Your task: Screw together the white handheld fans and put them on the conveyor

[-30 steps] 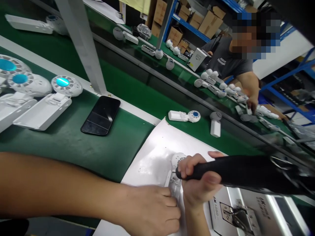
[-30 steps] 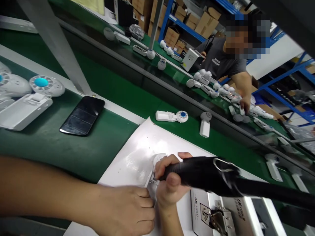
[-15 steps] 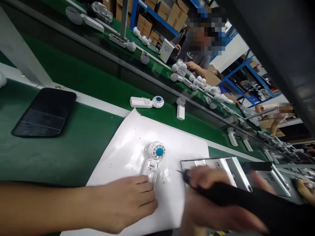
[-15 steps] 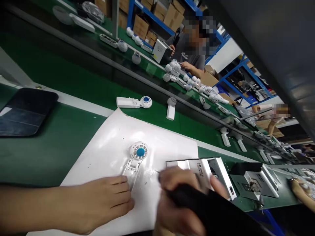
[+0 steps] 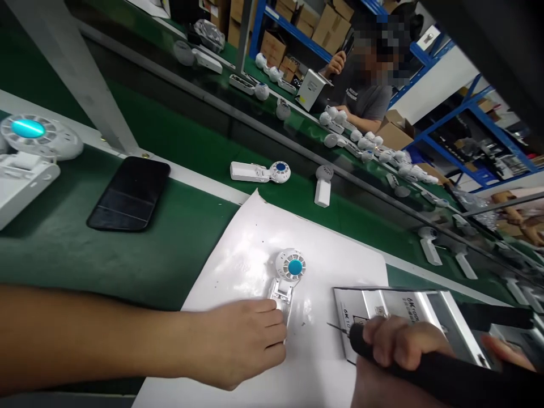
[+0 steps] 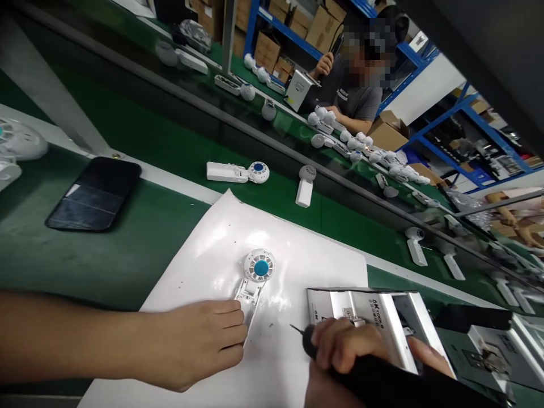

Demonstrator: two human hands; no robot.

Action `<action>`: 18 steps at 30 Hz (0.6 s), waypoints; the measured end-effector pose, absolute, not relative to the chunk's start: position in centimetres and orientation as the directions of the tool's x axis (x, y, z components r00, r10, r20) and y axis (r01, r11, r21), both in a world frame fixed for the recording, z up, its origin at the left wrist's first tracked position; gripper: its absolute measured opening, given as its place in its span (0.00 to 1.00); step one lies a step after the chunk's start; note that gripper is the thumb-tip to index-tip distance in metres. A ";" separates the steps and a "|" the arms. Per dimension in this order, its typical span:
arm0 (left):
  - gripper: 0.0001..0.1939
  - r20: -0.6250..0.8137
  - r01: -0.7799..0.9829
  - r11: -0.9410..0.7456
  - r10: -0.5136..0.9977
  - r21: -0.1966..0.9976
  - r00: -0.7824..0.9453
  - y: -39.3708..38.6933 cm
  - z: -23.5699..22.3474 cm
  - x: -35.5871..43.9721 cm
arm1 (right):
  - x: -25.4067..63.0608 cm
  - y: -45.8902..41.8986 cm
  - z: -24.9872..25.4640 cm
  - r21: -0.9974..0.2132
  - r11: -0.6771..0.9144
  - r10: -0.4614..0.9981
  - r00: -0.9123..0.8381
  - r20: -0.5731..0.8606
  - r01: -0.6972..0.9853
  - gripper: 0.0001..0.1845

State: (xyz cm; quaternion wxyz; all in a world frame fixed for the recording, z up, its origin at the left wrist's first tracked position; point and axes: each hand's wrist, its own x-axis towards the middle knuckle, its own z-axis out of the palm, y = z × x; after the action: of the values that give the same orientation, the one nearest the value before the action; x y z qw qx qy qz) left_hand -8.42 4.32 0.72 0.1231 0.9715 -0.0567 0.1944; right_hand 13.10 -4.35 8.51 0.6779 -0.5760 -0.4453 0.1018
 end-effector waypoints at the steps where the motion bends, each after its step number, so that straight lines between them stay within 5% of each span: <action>1: 0.06 0.386 -0.165 -0.960 -0.068 0.225 0.920 4.4 0.7 -8.4 | 12.2 -3.5 8.6 -0.859 0.382 0.641 0.572 0.512 0.341 0.29; 4: 0.05 0.379 -0.181 -0.952 -0.076 0.247 0.922 4.4 0.5 -8.3 | 9.8 -0.6 8.8 -0.828 0.517 0.636 0.550 0.542 0.218 0.29; 18: 0.08 0.424 -0.196 -0.953 -0.082 0.232 0.902 4.4 0.0 -8.3 | 7.8 3.4 5.8 -0.878 0.470 0.693 0.579 0.429 0.088 0.22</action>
State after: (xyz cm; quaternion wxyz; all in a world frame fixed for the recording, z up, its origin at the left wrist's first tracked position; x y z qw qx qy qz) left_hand -8.34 4.40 -0.01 0.1356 0.9658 -0.0719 0.2092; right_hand 7.83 3.38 5.83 0.7517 -0.4736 -0.4124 0.2014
